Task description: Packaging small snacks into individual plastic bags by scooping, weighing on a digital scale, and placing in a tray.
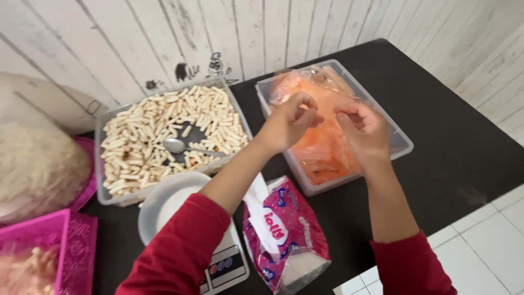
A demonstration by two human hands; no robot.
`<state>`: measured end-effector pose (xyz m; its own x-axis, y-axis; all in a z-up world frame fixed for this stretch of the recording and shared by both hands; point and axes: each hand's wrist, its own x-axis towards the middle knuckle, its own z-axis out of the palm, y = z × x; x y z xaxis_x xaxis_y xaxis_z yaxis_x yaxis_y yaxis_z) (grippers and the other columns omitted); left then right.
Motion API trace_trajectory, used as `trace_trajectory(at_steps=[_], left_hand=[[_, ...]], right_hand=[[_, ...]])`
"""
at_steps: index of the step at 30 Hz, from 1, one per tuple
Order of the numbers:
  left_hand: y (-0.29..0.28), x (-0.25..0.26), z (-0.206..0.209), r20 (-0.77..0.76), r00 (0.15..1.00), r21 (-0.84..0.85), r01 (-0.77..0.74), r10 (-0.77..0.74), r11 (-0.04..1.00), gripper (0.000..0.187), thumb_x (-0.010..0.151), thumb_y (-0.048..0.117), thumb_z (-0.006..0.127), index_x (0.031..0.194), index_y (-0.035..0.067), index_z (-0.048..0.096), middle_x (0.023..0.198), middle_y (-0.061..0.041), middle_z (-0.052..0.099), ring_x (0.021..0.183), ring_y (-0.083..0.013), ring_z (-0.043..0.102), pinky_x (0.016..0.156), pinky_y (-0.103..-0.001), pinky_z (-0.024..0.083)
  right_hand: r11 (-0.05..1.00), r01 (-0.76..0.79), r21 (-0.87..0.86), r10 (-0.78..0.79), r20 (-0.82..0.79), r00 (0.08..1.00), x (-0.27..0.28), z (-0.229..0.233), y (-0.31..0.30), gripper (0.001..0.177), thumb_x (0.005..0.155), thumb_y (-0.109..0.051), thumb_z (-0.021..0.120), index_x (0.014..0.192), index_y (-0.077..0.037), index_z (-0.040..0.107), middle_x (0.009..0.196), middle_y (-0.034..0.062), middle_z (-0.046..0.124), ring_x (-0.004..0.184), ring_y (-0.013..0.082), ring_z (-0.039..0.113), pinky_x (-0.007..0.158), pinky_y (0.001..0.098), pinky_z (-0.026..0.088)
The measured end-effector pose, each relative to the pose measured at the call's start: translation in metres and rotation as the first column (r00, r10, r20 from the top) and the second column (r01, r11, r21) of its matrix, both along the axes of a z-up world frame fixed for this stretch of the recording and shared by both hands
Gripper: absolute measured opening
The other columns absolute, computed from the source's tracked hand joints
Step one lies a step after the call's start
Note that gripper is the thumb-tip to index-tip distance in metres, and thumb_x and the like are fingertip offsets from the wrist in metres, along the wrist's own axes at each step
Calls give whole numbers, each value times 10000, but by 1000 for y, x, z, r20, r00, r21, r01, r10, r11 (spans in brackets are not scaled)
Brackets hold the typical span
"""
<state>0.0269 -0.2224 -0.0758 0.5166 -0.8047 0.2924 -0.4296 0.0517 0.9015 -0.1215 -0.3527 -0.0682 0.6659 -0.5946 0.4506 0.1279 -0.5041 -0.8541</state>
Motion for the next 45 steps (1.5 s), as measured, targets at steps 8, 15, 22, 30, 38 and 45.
trace_trajectory(at_steps=[8,15,22,30,38,45], left_hand=[[28,-18,-3,190,981,277,-79,26,958,516,859,391,707,1305,292,467,1064,43,773,1077,-161,721,962,-331,555],[22,-18,-9,251,967,250,-114,49,962,715,742,494,786,1340,288,454,1097,6,770,1067,-164,731,967,-325,572],[81,-24,45,316,927,-297,-106,202,949,945,748,332,915,1488,47,401,1494,-269,497,1265,-373,623,1059,-476,536],[171,34,43,297,838,-317,-367,459,875,63,858,240,819,914,239,789,863,42,751,865,-163,733,808,-276,573],[258,98,-1,225,567,-307,-730,792,610,256,727,311,911,718,163,702,740,-41,686,791,-257,703,755,-334,543],[277,126,-33,570,386,-452,-590,725,669,214,718,163,858,724,219,651,724,35,663,805,-178,671,1040,-355,420]], right_hand=[[997,-11,71,19,-116,993,13,-28,-5,125,1001,-178,611,1110,-122,631,856,109,696,692,187,694,595,261,565],[982,-51,183,14,199,980,6,3,7,174,1070,-174,505,1201,-60,506,990,223,704,916,331,744,802,406,626],[962,37,-271,-10,103,995,8,24,36,71,1012,-82,687,1073,-96,720,851,86,721,866,222,728,757,296,566],[943,-312,-120,327,138,935,97,21,142,210,940,-108,712,1148,-90,704,985,104,761,789,145,728,721,274,600],[828,-533,-174,554,109,825,175,30,212,166,915,-127,657,1054,-115,747,1116,85,735,1029,216,702,843,321,556],[793,-602,-89,587,-150,796,209,23,249,155,854,-126,712,986,-120,794,1031,50,776,888,157,724,722,285,590]])
